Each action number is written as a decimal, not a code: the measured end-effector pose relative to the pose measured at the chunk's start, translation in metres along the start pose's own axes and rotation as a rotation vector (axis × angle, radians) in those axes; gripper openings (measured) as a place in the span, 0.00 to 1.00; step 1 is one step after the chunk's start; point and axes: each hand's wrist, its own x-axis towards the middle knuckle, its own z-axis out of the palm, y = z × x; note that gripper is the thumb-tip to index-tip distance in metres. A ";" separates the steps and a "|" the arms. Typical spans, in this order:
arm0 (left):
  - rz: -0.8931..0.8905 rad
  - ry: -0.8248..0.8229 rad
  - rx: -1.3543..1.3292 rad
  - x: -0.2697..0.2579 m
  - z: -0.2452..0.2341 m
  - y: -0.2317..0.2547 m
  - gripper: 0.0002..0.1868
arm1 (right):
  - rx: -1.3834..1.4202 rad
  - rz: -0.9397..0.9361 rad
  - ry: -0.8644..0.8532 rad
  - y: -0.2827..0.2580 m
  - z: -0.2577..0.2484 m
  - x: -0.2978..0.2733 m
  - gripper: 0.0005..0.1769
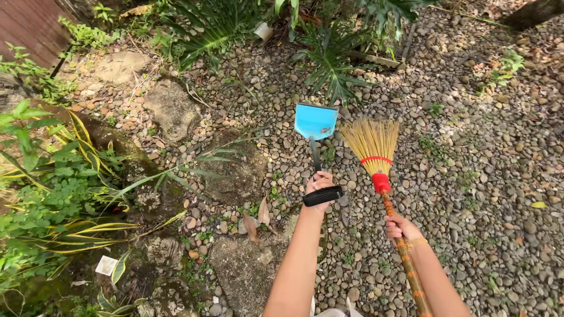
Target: Sweeping dried leaves and debris from a pebble-covered garden area using a broom and dustpan.
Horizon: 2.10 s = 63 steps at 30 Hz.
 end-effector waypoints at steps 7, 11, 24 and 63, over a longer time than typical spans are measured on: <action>0.228 0.019 0.065 -0.037 0.015 0.059 0.06 | -0.031 0.177 -0.069 -0.024 0.043 0.060 0.10; 0.225 0.002 0.148 -0.070 0.007 0.092 0.07 | -0.408 0.110 0.061 -0.052 0.119 0.044 0.09; 0.476 -0.497 0.043 -0.113 -0.064 0.075 0.04 | -0.851 0.302 -0.043 -0.166 0.132 0.122 0.12; 0.961 -0.724 0.003 -0.295 -0.179 -0.063 0.03 | -1.794 0.194 -0.134 -0.122 0.118 0.173 0.24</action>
